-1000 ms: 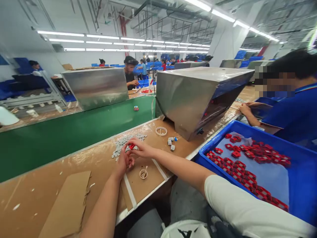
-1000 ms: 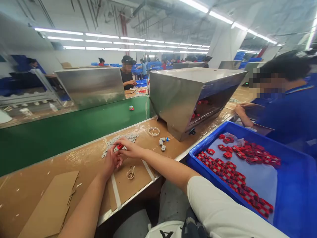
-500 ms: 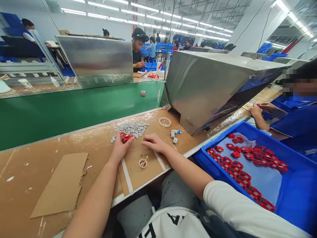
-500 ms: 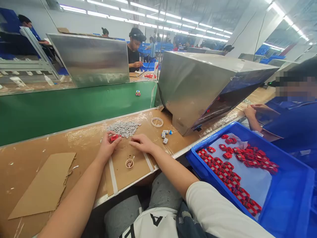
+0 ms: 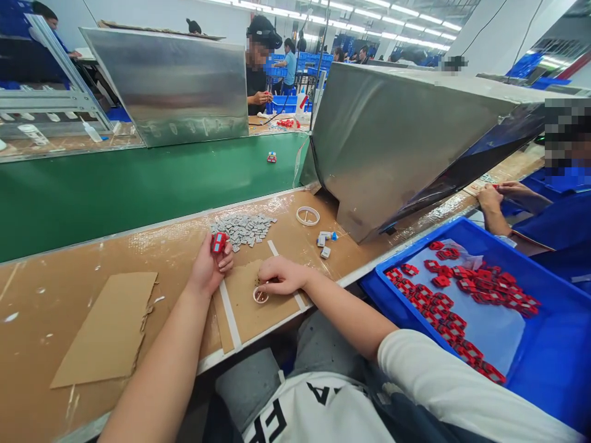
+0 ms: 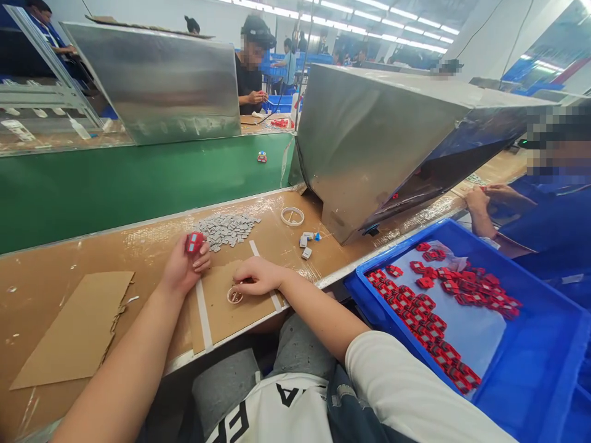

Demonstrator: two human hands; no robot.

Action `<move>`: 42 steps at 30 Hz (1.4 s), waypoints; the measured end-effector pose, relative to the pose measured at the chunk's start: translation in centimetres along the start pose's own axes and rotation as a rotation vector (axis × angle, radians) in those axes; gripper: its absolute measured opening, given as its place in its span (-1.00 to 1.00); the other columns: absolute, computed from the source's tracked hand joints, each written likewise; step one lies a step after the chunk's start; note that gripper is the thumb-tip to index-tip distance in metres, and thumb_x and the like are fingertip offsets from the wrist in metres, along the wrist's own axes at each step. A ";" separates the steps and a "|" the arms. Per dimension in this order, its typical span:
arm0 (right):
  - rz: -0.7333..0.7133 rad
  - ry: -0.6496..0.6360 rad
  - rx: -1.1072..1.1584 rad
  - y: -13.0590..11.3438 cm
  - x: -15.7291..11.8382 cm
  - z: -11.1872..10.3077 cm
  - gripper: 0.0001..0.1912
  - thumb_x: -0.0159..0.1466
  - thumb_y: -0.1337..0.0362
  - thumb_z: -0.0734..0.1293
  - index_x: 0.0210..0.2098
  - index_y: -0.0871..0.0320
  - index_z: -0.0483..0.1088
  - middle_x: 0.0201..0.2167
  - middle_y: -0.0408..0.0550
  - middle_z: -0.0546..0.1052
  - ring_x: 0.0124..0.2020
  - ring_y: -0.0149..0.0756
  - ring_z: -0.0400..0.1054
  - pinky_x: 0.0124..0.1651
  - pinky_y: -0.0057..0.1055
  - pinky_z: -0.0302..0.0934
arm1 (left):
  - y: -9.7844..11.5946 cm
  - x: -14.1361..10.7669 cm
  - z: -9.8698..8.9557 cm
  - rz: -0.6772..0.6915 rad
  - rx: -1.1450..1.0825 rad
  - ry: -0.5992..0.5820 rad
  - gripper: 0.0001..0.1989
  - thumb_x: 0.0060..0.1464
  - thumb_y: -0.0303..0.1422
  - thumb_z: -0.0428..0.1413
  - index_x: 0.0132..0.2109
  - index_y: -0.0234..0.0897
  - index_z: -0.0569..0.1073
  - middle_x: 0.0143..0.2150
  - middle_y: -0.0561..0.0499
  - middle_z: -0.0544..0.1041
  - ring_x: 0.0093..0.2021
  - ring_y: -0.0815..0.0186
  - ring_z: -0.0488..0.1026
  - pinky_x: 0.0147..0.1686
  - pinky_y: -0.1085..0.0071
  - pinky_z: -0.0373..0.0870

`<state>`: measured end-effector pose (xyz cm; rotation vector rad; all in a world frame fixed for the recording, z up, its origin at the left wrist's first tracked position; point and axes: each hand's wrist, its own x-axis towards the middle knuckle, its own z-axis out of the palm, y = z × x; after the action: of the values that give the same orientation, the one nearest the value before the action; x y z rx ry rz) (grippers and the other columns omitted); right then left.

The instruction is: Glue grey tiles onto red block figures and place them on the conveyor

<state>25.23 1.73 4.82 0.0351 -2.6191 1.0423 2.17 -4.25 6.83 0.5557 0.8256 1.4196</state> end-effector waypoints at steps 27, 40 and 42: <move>-0.003 0.073 0.027 1.3 0.3 0.7 -0.58 0.46 0.17 0.21 -0.52 0.09 0.07 -0.59 -0.26 0.12 -0.51 -0.43 0.05 -0.35 -0.44 -0.02 | -1.7 0.5 0.6 0.229 0.693 0.129 -0.57 0.01 -0.14 0.35 -0.18 -0.17 0.27 -0.40 0.12 0.55 -0.53 0.44 0.35 -0.49 0.56 0.23; -0.022 0.039 0.016 1.2 0.4 0.7 -0.64 0.32 0.31 0.25 -0.54 0.08 0.04 -0.60 -0.26 0.12 -0.51 -0.45 0.03 -0.35 -0.44 -0.03 | -0.1 0.2 1.4 0.005 0.164 0.046 -0.71 0.14 -0.17 0.27 -0.06 -0.20 0.51 -0.39 0.10 0.45 -0.64 0.55 0.08 -0.67 0.63 0.02; -0.010 0.011 0.002 1.2 0.4 0.7 -0.63 0.34 0.30 0.26 -0.54 0.08 0.03 -0.60 -0.26 0.13 -0.51 -0.45 0.03 -0.35 -0.44 -0.03 | 0.1 0.2 1.1 -0.058 0.084 0.004 -0.69 0.09 -0.20 0.29 -0.06 -0.23 0.51 -0.36 0.09 0.47 -0.64 0.55 0.09 -0.67 0.62 0.05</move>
<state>24.47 2.18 3.65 0.0425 -2.6050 1.0389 2.93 -3.92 7.57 0.5894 0.9009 1.3380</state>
